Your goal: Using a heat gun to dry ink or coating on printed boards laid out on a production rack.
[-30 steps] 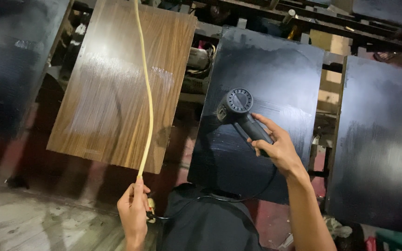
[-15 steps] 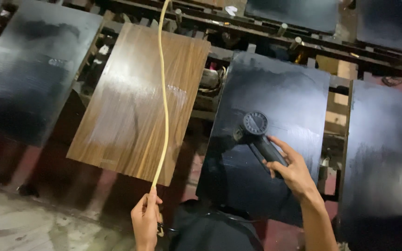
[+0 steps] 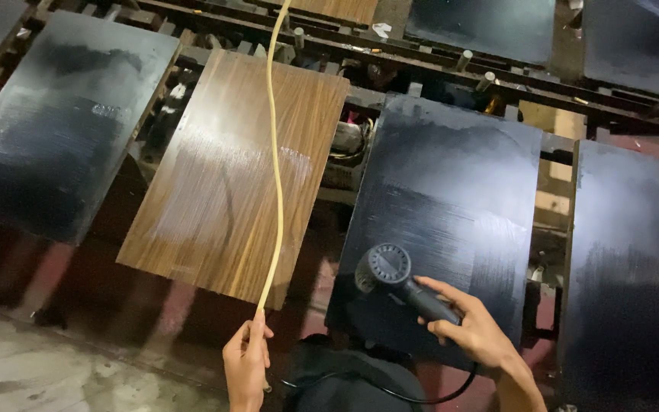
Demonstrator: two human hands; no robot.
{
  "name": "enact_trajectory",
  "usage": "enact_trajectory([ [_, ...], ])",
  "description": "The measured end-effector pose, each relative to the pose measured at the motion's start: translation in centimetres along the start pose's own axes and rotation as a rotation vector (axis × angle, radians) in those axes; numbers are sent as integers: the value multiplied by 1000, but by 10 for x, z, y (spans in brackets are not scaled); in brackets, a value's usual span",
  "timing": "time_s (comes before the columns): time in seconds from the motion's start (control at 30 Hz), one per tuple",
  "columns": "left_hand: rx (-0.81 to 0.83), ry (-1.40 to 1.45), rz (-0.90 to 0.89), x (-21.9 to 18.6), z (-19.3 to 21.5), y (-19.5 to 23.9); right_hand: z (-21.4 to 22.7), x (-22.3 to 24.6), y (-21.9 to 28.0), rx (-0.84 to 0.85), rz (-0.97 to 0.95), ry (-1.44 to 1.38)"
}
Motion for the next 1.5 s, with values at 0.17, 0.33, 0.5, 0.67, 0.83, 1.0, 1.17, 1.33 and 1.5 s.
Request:
enact_trajectory([
  [0.17,28,12,-28,8,1,-3,28,-16,-18,-151,117,-100],
  [0.33,38,39,-84,1,2,1,40,-4,3,-203,115,-104],
  [0.5,50,-9,-107,-7,0,12,18,-2,18,-106,36,-54],
  [0.67,59,0,-165,-3,0,11,3,-1,7,-84,194,-71],
  [0.83,36,2,-158,-1,5,15,32,4,20,-211,111,-57],
  [1.0,49,5,-150,7,1,16,28,-13,11,-143,91,-31],
  [1.17,72,78,-97,7,-2,20,11,5,8,-122,245,-94],
  [1.33,30,-9,-149,11,6,18,57,-12,12,-248,186,-89],
  [1.5,47,8,-151,12,2,18,77,0,26,-394,235,-65],
])
Point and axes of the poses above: each hand's wrist, its own y-axis away from the middle knuckle, its own z-axis out of the back of the hand, x = y × z, the point moved 8 cm from there along -y, towards the middle knuckle, and after that the axes turned 10 degrees about -x, right-handed, at the moved point
